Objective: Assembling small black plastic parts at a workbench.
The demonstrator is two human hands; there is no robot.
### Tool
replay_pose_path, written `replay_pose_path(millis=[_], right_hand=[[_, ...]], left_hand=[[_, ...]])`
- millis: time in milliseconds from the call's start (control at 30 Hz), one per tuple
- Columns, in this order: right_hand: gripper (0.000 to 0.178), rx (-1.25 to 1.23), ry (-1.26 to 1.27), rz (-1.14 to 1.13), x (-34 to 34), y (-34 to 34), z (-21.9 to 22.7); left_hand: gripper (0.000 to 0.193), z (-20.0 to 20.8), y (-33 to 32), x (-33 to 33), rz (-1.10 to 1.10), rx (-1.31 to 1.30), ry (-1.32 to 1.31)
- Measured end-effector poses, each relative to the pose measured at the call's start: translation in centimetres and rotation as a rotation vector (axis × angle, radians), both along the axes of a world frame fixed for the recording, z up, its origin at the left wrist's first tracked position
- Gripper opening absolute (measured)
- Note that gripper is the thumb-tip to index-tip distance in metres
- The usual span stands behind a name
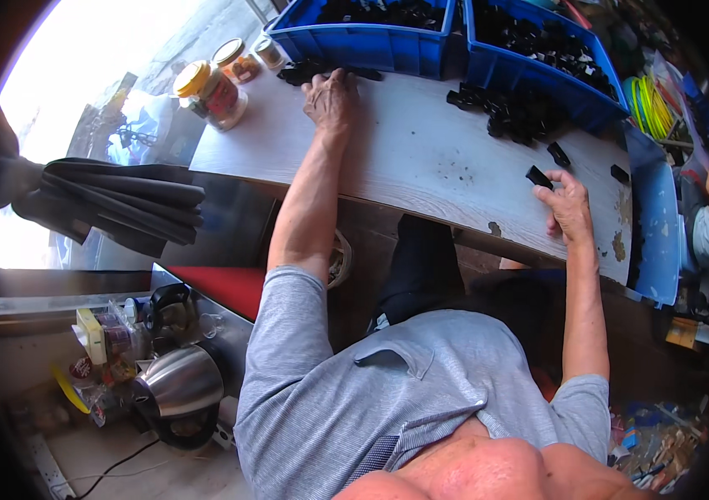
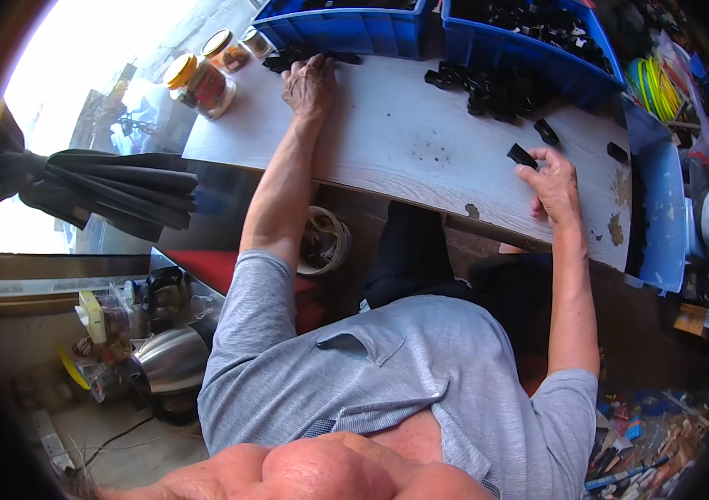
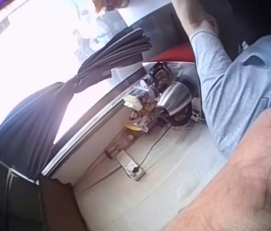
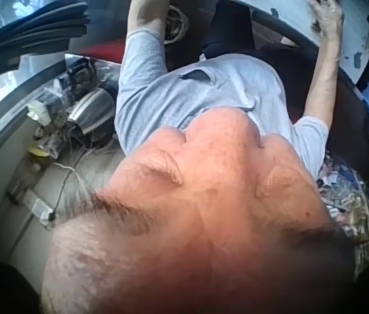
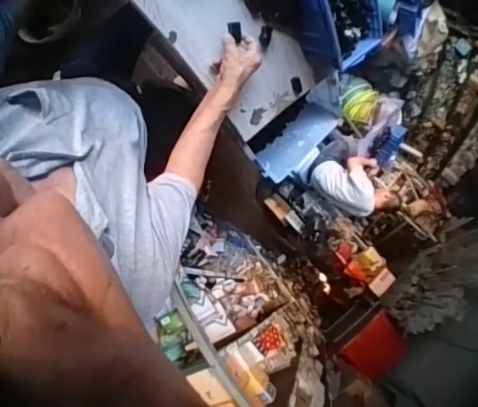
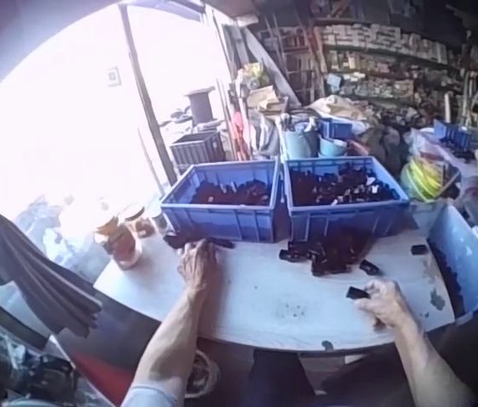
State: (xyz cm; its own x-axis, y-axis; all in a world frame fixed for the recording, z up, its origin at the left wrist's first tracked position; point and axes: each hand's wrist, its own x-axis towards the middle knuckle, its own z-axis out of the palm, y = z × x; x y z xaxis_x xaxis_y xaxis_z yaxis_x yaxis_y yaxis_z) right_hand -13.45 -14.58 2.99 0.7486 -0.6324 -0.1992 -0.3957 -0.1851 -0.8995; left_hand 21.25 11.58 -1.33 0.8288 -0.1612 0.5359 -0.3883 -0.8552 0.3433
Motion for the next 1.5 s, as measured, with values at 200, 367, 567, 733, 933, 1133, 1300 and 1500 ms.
replay_pose_path(millis=[200, 367, 567, 733, 933, 1133, 1300, 1500], right_hand=[[0.048, 0.064, -0.073, 0.05, 0.5, -0.2, -0.3], [0.051, 0.083, -0.082, -0.015, -0.1, -0.4, -0.2], [0.054, 0.199, -0.117, -0.051, -0.5, -1.6, -0.4], [0.052, 0.272, -0.174, -0.261, -1.9, -3.6, 0.3], [0.027, 0.207, -0.148, -0.548, -4.4, -11.1, -1.1], [0.027, 0.1, -0.159, -0.884, -6.0, -16.1, -1.4], [0.028, 0.089, -0.229, -0.783, -4.6, -12.8, -1.2], [0.051, 0.085, -0.073, -0.404, -0.5, -7.4, -0.4]], left_hand=[[0.019, -1.8, 1.8, 2.2, -0.106, 0.036, -0.208], [0.019, -0.5, 1.1, -0.1, -0.249, 0.106, -0.144], [0.029, -0.1, 1.3, -2.4, -0.354, 0.146, -0.061], [0.044, -1.0, 1.5, -3.6, -0.326, 0.047, -0.102], [0.029, -0.3, 1.5, -4.0, -0.278, -0.01, -0.026], [0.027, -0.6, 1.5, -5.0, -0.376, -0.035, 0.006], [0.03, -0.1, 1.3, -5.3, -0.346, -0.08, 0.011], [0.019, -0.1, 0.8, -7.2, -0.433, -0.068, 0.049]])
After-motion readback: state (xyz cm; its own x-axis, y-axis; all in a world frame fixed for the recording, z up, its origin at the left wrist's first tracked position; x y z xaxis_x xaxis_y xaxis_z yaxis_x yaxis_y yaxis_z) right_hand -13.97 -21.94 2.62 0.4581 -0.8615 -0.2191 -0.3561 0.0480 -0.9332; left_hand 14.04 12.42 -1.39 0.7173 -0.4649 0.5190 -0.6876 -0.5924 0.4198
